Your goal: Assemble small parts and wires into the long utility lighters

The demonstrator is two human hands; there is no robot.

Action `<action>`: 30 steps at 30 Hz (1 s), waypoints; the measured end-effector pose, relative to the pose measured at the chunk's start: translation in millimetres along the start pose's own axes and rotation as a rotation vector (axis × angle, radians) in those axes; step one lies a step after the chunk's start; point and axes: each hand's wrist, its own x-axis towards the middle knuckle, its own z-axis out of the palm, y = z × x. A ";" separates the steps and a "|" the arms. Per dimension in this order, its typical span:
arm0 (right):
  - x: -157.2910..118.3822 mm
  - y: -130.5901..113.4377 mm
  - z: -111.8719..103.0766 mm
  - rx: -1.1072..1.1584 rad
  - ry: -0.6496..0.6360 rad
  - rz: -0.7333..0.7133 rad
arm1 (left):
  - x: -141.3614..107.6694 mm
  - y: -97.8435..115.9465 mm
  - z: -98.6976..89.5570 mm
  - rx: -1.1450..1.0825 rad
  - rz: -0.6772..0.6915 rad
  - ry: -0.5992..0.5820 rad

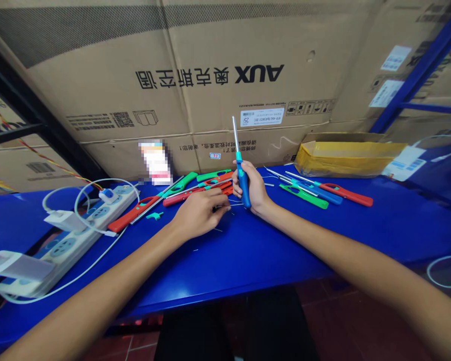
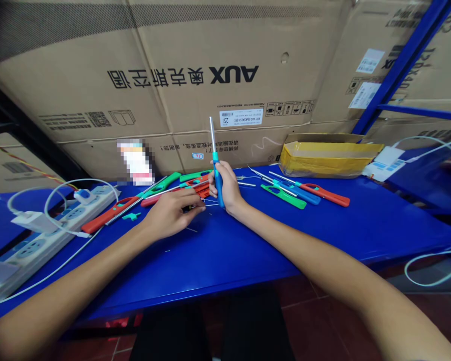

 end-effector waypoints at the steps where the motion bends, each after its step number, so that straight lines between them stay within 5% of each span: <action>1: -0.6 0.1 0.6 0.002 -0.001 0.004 | 0.1 0.0 -0.4 -0.001 0.002 -0.002; 30: 0.2 -6.4 1.8 -0.026 0.004 -0.017 | -0.3 1.5 2.3 -0.011 0.008 0.017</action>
